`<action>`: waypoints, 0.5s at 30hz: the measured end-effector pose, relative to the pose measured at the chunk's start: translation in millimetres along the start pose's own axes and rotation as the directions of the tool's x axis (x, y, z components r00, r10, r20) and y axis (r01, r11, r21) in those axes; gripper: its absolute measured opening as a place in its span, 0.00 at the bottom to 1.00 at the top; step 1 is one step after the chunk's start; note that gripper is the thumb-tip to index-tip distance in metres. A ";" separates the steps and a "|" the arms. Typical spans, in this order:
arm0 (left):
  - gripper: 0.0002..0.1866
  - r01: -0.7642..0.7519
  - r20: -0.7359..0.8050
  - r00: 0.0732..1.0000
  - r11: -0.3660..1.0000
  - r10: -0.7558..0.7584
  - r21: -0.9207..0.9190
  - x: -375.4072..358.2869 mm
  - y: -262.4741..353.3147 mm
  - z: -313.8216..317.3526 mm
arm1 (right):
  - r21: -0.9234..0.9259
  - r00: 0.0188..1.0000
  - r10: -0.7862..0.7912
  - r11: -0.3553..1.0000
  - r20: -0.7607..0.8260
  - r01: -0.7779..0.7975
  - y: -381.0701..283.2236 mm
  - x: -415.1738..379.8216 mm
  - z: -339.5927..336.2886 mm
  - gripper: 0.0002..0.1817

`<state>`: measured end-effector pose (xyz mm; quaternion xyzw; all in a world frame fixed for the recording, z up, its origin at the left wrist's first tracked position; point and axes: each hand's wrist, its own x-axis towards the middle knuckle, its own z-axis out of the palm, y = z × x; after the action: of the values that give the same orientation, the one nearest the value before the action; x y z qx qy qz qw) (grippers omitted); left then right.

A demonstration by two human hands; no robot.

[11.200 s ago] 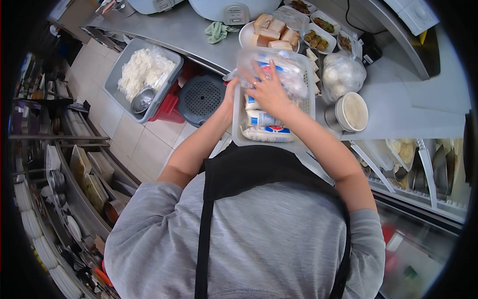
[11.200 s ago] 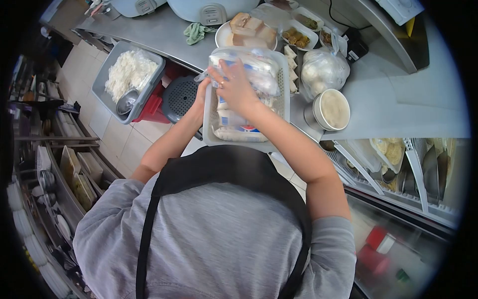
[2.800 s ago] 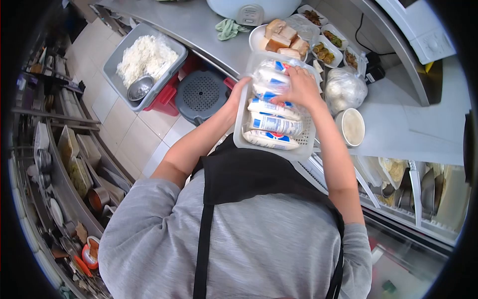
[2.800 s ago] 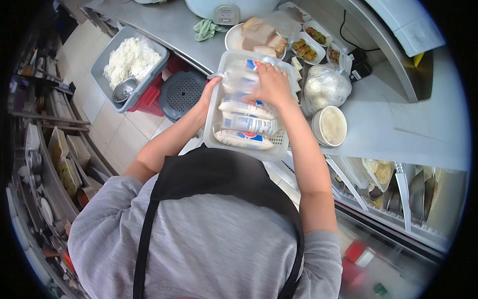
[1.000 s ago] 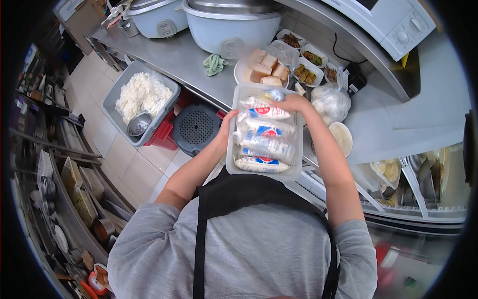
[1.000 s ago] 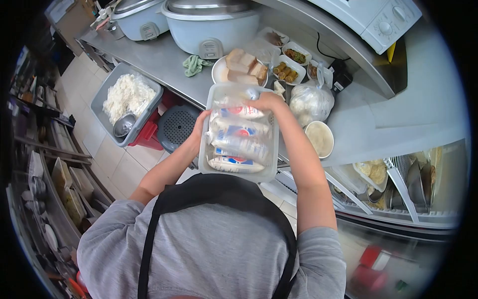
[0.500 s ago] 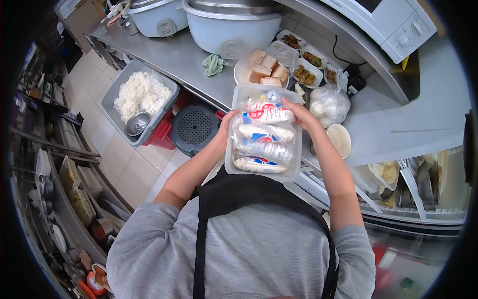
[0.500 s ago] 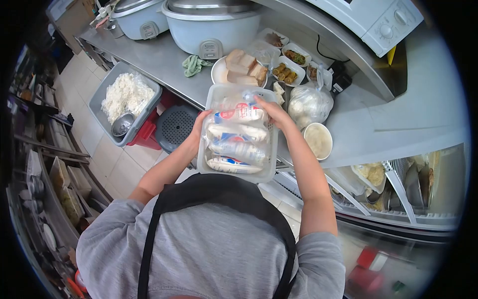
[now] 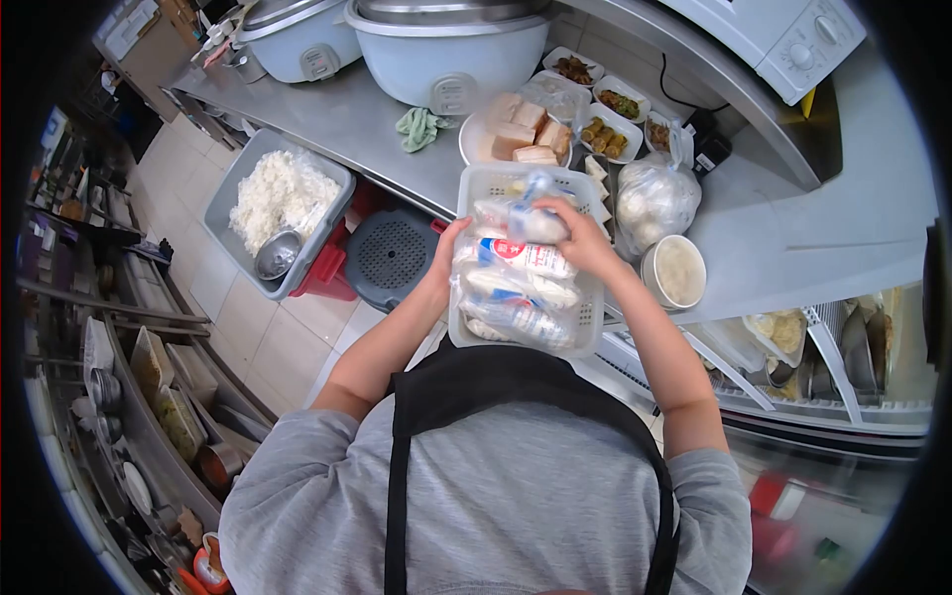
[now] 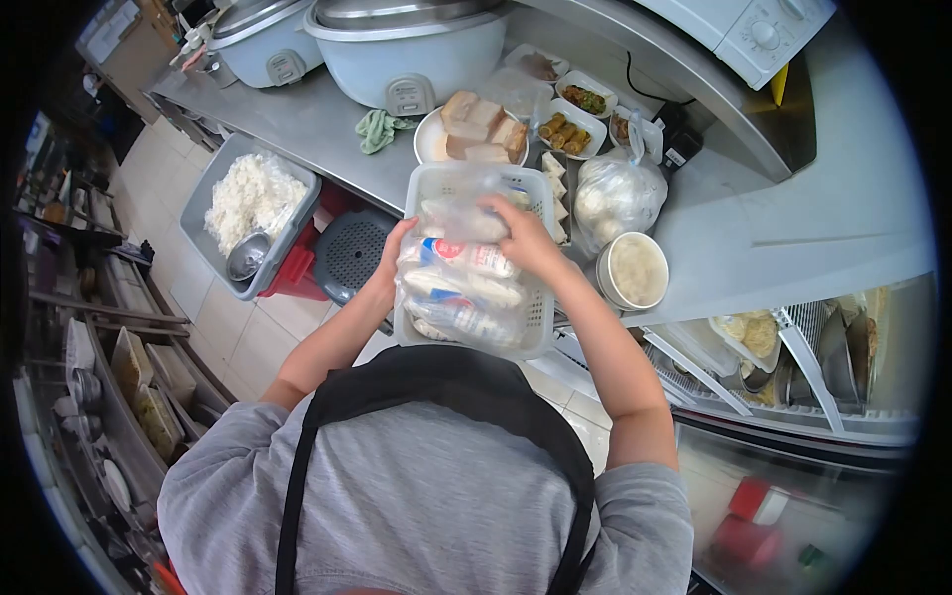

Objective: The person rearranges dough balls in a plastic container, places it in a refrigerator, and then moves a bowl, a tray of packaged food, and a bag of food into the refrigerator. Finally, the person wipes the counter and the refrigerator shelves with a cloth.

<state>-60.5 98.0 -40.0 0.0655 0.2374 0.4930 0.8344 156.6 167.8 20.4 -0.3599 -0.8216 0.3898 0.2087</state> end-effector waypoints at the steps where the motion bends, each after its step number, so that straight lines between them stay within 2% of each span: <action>1: 0.33 0.001 -0.005 1.000 1.000 -0.001 0.000 0.5 -0.3 -0.8 | 0.005 1.000 0.001 1.000 0.002 -0.001 -6.0 -1.7 0.8 0.30; 3: 0.33 -0.015 -0.025 1.000 1.000 0.015 -0.011 2.1 -0.9 -1.4 | -0.148 0.992 -0.111 0.982 0.066 0.120 -15.4 -4.2 2.9 0.30; 4: 0.33 -0.017 -0.029 0.999 1.000 0.017 -0.011 2.4 -1.2 -1.5 | -0.153 0.977 -0.215 0.965 0.001 0.212 -22.7 -6.4 3.8 0.26; 5: 0.33 -0.038 -0.036 0.999 0.999 0.038 -0.002 3.0 -1.1 -1.3 | -0.151 0.976 -0.217 0.965 0.003 0.215 -24.0 -7.8 4.5 0.26; 7: 0.33 -0.058 -0.047 0.997 0.998 0.058 0.003 4.4 -2.2 -4.8 | -0.219 0.922 -0.388 0.900 -0.008 0.377 -24.4 -10.6 5.4 0.22; 8: 0.33 -0.063 -0.041 0.997 0.998 0.063 0.007 7.5 -2.4 -10.2 | -0.217 0.922 -0.388 0.900 -0.005 0.378 -23.6 -10.2 5.0 0.22; 10: 0.33 -0.068 -0.038 0.997 0.998 0.068 0.010 7.8 -0.6 -9.8 | -0.019 0.965 -0.251 0.968 -0.078 0.250 -22.1 -9.1 4.6 0.17; 11: 0.33 -0.061 -0.071 0.996 0.998 0.062 0.024 7.9 -0.3 -9.6 | -0.017 0.966 -0.249 0.969 -0.077 0.248 -21.6 -4.6 2.7 0.17; 13: 0.32 -0.050 -0.107 0.993 0.998 0.053 0.037 8.1 -1.8 -8.5 | 0.082 0.914 -0.158 0.976 -0.373 0.203 -20.5 13.0 -6.6 0.12; 14: 0.32 -0.065 -0.087 0.994 0.997 0.068 0.038 9.0 -2.3 -8.1 | 0.083 0.914 -0.157 0.976 -0.373 0.201 -21.2 20.2 -13.1 0.12; 15: 0.32 -0.082 -0.067 0.994 0.996 0.084 0.038 9.6 -2.2 -7.9 | 0.252 0.894 -0.043 0.952 -0.447 0.172 -21.9 26.8 -21.6 0.09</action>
<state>-58.5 104.1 -50.9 0.0730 0.2716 0.5249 0.8034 143.2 189.1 52.5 -0.3576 -0.7079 0.4013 0.4582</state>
